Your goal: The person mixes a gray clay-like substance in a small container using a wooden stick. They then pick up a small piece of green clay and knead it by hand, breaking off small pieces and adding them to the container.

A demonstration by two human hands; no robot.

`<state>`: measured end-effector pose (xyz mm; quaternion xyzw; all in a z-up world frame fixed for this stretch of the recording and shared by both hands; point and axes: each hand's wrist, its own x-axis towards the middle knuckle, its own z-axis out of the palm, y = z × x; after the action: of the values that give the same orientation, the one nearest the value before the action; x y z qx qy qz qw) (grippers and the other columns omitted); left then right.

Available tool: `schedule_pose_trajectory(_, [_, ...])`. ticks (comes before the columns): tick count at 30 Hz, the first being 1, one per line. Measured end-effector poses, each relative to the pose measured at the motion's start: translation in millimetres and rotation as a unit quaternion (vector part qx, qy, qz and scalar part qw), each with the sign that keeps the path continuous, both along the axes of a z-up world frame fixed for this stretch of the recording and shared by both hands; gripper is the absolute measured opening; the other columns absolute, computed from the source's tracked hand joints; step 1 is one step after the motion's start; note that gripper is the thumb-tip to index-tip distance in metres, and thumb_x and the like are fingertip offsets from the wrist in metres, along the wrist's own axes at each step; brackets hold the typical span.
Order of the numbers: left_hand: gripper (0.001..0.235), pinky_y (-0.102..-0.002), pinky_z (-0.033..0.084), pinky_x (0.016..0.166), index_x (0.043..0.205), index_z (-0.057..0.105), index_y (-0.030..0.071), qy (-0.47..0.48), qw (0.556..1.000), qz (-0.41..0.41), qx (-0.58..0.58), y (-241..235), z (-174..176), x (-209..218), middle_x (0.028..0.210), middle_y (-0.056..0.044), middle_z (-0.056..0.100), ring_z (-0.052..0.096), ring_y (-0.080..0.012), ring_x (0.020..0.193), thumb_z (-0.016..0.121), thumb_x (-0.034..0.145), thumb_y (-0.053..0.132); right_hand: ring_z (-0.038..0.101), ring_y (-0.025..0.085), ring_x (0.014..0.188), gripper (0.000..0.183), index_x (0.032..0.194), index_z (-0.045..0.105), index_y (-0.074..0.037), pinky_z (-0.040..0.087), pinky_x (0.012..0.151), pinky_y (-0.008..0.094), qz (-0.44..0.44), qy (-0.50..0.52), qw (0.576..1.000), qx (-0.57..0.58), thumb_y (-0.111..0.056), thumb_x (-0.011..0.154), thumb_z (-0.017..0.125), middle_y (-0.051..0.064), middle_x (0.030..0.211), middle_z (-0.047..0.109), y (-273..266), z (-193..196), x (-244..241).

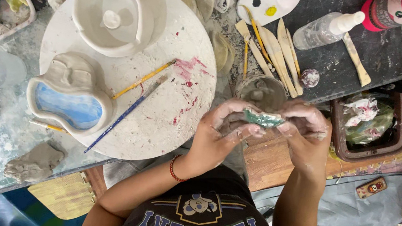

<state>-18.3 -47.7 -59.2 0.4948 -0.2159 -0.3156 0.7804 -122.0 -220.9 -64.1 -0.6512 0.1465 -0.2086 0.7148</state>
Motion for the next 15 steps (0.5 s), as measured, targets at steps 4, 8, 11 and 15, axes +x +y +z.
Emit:
schedule_pose_trajectory(4, [0.032,-0.029,0.061,0.091,0.118,0.065,0.004,-0.099,0.99,0.067,0.08,-3.1,-5.1,-1.5,0.117,-0.009,0.069,0.071,-0.0165,0.104,0.082,0.091,0.006,0.06,0.011,0.104,0.024,0.12,0.066,-0.004,0.05,0.083,0.023,-0.067,-0.029,0.983,-0.17,-0.005,0.097,0.073,0.008,0.124,0.064,14.4,17.1,10.2])
schedule_pose_trajectory(8, [0.029,-0.032,0.058,0.092,0.113,0.068,0.006,-0.232,0.96,0.096,0.126,0.8,-2.9,-1.6,0.113,-0.01,0.07,0.071,-0.0217,0.107,0.079,0.088,-0.002,0.053,0.008,0.094,0.035,0.106,0.074,-0.008,0.042,0.068,0.021,-0.09,-0.017,0.93,-0.355,-0.009,0.075,0.089,0.007,0.122,0.064,20.8,37.8,15.1])
schedule_pose_trajectory(11, [0.033,-0.035,0.059,0.095,0.116,0.065,0.005,-0.272,0.949,0.113,0.111,0.7,0.0,1.6,0.118,-0.01,0.069,0.07,-0.0256,0.111,0.08,0.088,-0.003,0.056,0.015,0.103,0.034,0.104,0.076,-0.009,0.044,0.071,0.024,-0.089,0.012,0.911,-0.402,-0.008,0.075,0.094,0.005,0.119,0.062,29.1,49.6,12.6])
schedule_pose_trajectory(15, [0.034,-0.035,0.059,0.096,0.118,0.065,0.006,-0.278,0.948,0.108,0.112,3.7,2.7,3.4,0.118,-0.01,0.068,0.07,-0.0266,0.112,0.08,0.089,-0.003,0.058,0.016,0.104,0.029,0.105,0.075,-0.012,0.046,0.074,0.024,-0.12,0.014,0.915,-0.385,0.0,0.084,0.092,0.003,0.119,0.065,36.5,49.2,12.0])
